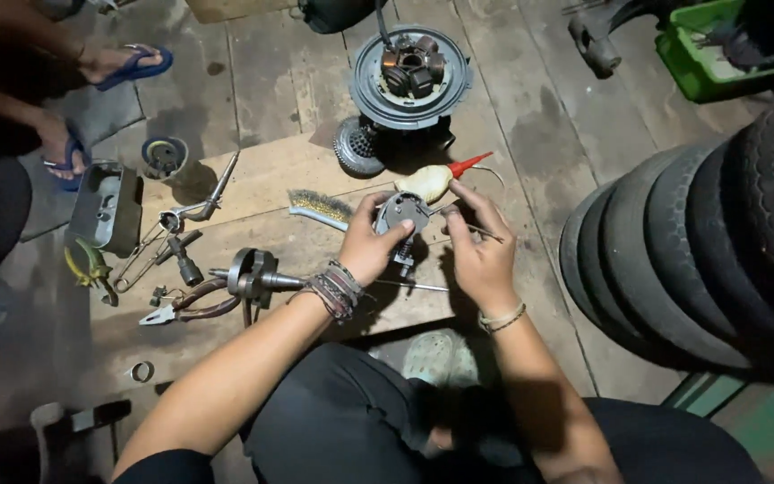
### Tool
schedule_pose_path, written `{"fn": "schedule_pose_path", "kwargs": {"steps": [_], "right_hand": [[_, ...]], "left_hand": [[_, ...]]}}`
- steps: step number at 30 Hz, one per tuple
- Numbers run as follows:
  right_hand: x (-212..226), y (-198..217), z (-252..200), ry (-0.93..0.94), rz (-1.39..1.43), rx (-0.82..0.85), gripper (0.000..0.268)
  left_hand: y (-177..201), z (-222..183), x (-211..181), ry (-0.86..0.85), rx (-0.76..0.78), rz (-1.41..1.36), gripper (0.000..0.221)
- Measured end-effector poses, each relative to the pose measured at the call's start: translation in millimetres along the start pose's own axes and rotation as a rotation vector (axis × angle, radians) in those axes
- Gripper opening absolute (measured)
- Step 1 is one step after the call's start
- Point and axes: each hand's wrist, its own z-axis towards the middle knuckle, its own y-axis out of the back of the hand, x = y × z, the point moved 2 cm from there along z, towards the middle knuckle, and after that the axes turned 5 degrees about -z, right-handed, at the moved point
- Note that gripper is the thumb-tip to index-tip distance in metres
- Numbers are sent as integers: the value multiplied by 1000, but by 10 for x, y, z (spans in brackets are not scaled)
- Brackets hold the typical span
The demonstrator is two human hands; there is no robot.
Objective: The person sits on the floor and uses a small metal tool to clean or adjust a circular mechanical component held in their left hand. They repeatedly probe the interior of the part, rotate it, and continue the adjustment process throughout the clip.
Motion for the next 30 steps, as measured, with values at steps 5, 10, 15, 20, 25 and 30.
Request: {"fn": "schedule_pose_path", "kwargs": {"steps": [5, 10, 15, 20, 25, 30], "right_hand": [[-118, 10, -4, 47, -107, 87, 20], [-250, 62, 8, 48, -153, 121, 17], [-263, 28, -13, 55, -158, 206, 16], [-314, 34, -40, 98, -223, 281, 17], [-553, -101, -238, 221, -288, 169, 17], [-747, 206, -51, 137, -157, -158, 22]], "left_hand": [[-1, 28, 73, 28, 3, 10, 60], [-61, -37, -35, 20, 29, 99, 61], [-91, -82, -117, 26, 56, 190, 61], [-40, -9, 34, 41, 88, 262, 62], [13, 7, -15, 44, 75, 244, 61], [121, 10, 124, 91, 13, 241, 58]]}}
